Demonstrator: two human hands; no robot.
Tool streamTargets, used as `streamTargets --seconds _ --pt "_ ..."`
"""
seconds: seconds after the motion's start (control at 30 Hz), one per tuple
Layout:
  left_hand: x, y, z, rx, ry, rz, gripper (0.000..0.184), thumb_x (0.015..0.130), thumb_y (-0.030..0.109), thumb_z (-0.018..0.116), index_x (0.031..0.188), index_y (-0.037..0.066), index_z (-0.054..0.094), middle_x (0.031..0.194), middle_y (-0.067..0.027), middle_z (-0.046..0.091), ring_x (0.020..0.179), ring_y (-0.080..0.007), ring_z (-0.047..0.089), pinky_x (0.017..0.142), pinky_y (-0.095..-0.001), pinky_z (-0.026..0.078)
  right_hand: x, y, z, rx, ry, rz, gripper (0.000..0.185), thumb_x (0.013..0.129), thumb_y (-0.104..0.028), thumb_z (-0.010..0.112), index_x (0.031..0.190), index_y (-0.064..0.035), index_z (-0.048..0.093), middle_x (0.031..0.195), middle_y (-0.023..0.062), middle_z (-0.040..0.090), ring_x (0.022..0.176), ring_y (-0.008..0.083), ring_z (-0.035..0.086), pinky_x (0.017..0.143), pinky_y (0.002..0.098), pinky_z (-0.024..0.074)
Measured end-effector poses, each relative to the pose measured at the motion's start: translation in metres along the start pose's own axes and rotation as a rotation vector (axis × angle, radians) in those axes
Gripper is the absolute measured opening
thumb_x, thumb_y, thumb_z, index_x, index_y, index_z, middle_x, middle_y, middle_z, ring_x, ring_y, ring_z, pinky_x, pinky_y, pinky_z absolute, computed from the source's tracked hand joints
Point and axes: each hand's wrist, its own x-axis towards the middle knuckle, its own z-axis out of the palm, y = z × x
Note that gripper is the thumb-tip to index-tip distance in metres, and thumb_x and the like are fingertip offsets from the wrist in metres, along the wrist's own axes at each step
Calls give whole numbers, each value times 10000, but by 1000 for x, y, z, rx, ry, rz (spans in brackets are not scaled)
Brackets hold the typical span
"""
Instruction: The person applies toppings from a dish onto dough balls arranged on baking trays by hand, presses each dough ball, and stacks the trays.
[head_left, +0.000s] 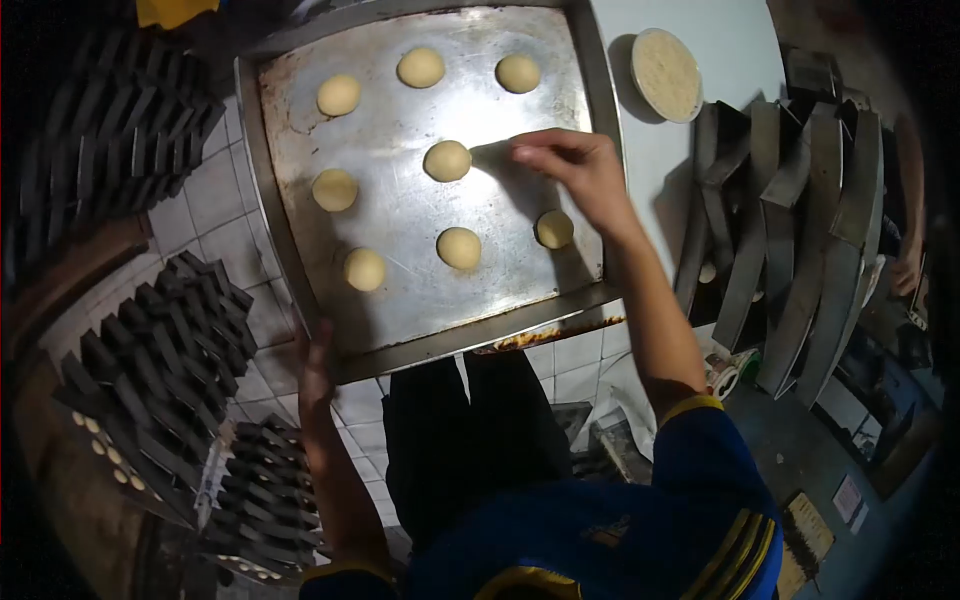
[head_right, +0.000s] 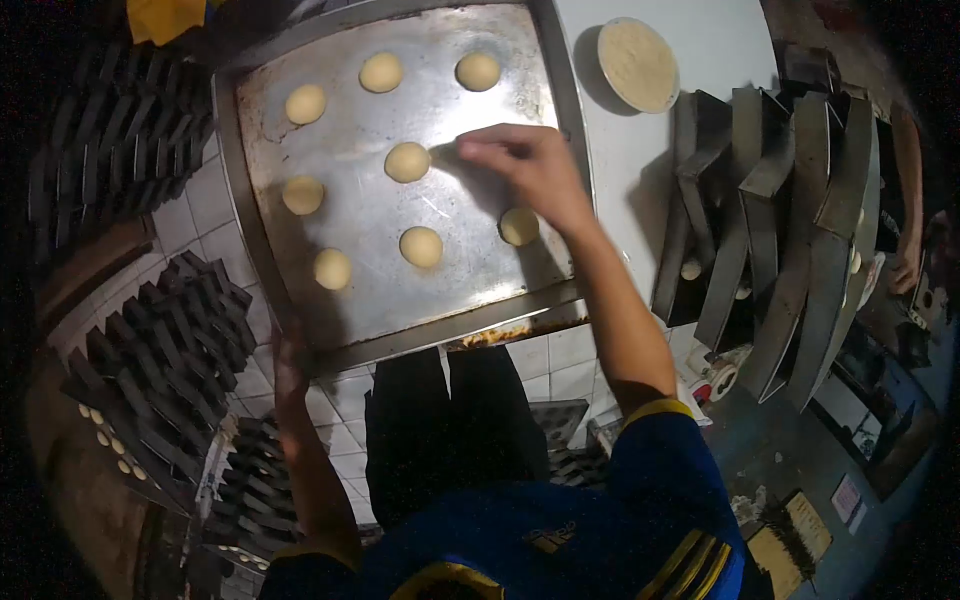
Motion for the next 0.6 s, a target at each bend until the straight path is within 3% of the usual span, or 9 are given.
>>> streamTargets --seconds 0.03,0.13,0.2,0.27,0.47,0.57,0.6 --pt "1 11 5 58 -29 31 962 1018 508 679 1710 30 211 1699 -179 345 1558 -305 327 1273 -421 255 3 1 18 -20 8 -73 234 970 -138 802 1160 -3 810 1067 67 814 974 126 718 901 287 557" --pt "0 29 20 59 42 -163 985 1001 515 703 1709 34 217 1691 -191 350 1544 -308 342 1269 -429 264 11 -4 57 -103 50 -214 200 953 -96 792 1138 -24 815 1009 84 808 921 167 735 833 305 575" --pt "0 26 23 3 65 -127 989 990 490 726 1706 29 224 1679 -196 368 1525 -309 364 1258 -426 282 21 -1 65 -619 107 -595 198 910 -73 799 1106 -56 821 947 90 778 874 245 732 789 335 588" --pt "1 27 24 -22 42 -105 969 995 461 725 1704 26 227 1667 -197 382 1511 -309 379 1252 -424 290 26 6 68 -636 112 -633 230 884 -58 794 1112 -84 818 945 86 752 848 290 700 768 371 591" --pt "-1 38 30 -50 70 -141 931 1001 387 714 1696 6 227 1653 -206 392 1498 -311 384 1243 -423 300 20 14 74 -930 10 -739 360 935 -79 751 1295 -79 743 1178 68 745 973 269 671 829 375 571" --pt "-1 34 27 -51 62 -169 944 993 371 713 1698 -5 210 1665 -212 374 1509 -315 370 1249 -422 290 -5 6 86 -1074 -2 -623 601 1028 -308 671 1569 -94 524 1463 73 623 1158 317 612 974 433 507" --pt "-1 31 27 -54 68 -173 948 990 368 713 1698 -7 206 1665 -213 372 1511 -316 368 1250 -420 288 -10 5 87 -1076 -3 -621 601 1028 -308 671 1569 -94 524 1463 73 623 1158 317 612 974 433 507"
